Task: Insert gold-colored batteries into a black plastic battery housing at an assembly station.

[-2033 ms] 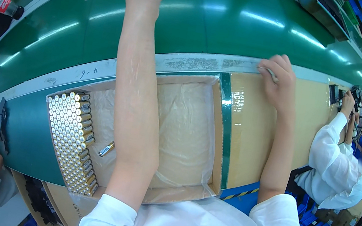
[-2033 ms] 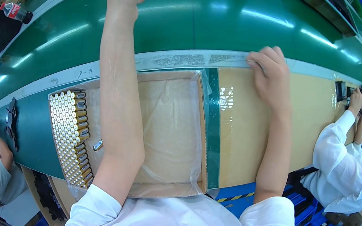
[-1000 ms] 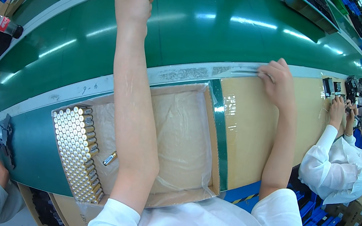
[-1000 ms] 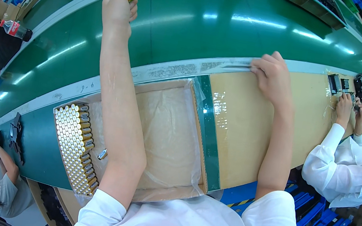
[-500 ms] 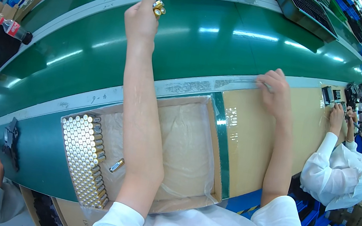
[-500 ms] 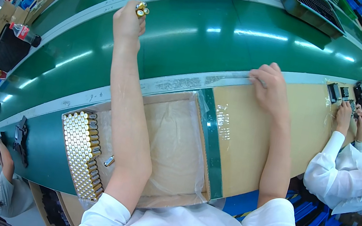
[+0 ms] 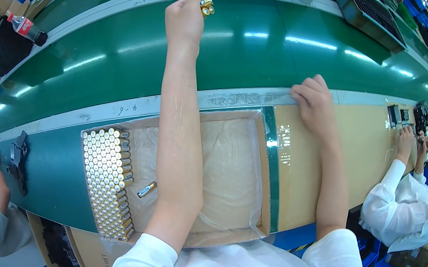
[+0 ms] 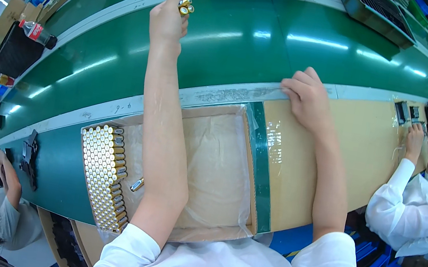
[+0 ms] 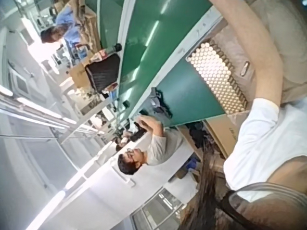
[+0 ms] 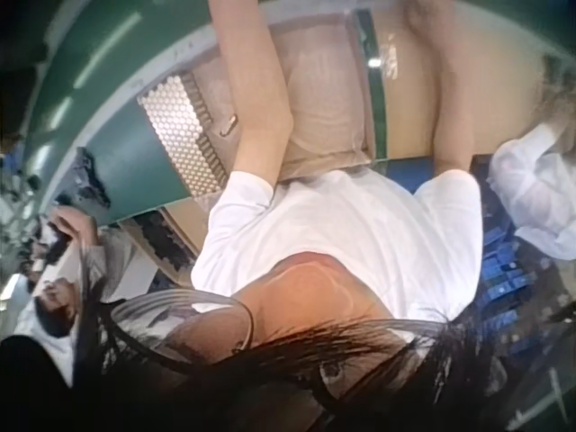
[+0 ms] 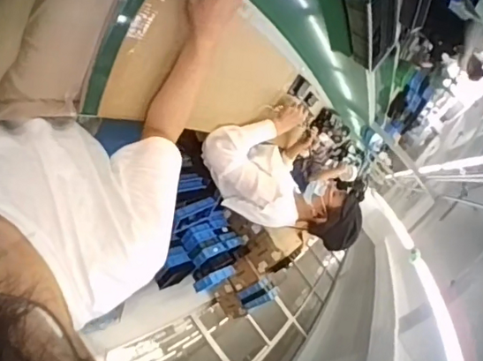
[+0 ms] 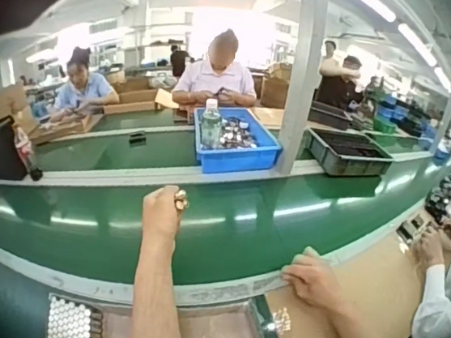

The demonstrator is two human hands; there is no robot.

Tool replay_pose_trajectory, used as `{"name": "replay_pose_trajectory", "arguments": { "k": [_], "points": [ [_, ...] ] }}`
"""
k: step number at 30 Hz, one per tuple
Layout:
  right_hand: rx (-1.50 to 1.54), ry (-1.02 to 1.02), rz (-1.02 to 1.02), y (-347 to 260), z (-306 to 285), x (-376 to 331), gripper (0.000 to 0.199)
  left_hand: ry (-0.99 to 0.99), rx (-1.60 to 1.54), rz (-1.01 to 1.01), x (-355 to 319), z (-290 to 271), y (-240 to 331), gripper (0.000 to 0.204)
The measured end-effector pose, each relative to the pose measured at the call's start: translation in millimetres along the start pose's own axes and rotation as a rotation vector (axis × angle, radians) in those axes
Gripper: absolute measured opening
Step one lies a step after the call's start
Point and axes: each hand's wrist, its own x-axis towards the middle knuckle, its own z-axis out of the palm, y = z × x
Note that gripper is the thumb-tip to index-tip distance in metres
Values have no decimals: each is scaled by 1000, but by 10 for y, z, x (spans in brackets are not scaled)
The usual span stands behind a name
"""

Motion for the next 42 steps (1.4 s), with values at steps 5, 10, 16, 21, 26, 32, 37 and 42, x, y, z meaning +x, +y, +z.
{"name": "replay_pose_trajectory", "arguments": {
  "k": [5,10,16,21,26,32,37,42],
  "points": [
    [-73,-35,-55,44,-180,40,11,-11,-15,-1,25,-31,60,25],
    [-43,17,0,-78,-83,104,11,21,-28,-13,31,-32,67,25],
    [-53,-93,-17,-199,-193,157,10,-9,-54,-14,22,-35,72,24],
    [-28,-91,-48,-211,-106,202,9,0,-49,3,34,-60,93,23],
    [-68,-100,-46,-132,-118,90,9,-39,-31,-19,2,-23,33,23],
    [-16,-50,-71,-19,-65,82,10,25,-38,-7,4,-31,77,24],
    [-118,-34,-51,-16,-2,-11,11,-45,6,-36,-40,-12,47,24],
    [-83,18,-12,23,-145,70,10,-14,-37,-8,27,-68,84,24]
  ]
}}
